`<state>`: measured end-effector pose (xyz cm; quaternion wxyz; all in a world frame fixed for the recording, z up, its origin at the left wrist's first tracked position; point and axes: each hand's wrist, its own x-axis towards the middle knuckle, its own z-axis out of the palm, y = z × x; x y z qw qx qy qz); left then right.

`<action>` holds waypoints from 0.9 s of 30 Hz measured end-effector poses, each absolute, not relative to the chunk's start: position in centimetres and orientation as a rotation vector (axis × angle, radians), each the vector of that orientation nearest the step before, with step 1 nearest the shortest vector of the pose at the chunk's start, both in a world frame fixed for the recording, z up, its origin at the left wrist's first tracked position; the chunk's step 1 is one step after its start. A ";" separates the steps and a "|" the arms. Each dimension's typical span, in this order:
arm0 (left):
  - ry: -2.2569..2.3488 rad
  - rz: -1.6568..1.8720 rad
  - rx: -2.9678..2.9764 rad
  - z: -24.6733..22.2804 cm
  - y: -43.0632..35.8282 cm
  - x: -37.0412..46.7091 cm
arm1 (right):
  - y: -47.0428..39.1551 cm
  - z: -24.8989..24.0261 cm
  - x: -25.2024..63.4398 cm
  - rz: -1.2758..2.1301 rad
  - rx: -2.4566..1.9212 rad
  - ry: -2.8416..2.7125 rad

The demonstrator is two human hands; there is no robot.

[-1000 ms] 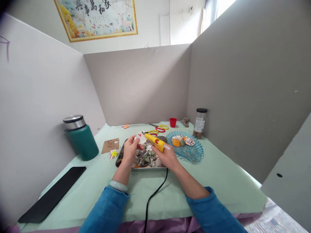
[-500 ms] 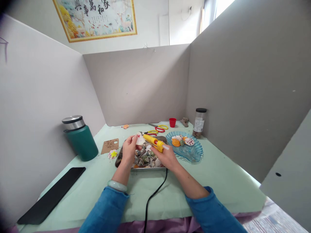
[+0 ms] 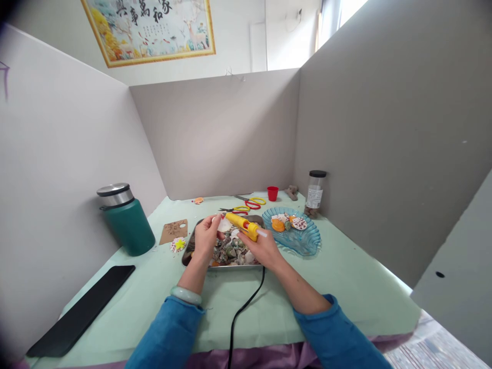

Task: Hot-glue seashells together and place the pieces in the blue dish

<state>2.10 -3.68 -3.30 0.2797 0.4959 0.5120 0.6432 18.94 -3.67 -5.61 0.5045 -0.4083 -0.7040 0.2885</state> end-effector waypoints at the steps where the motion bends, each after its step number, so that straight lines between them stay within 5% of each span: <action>1: 1.362 1.716 1.333 -3.2 -3.8 2.2 | -3.7 -5.6 18.9 0.690 -0.985 -1.706; 27: 1.238 1.704 1.241 -2.9 -4.0 2.3 | -3.7 -5.7 19.0 0.647 -0.955 -1.710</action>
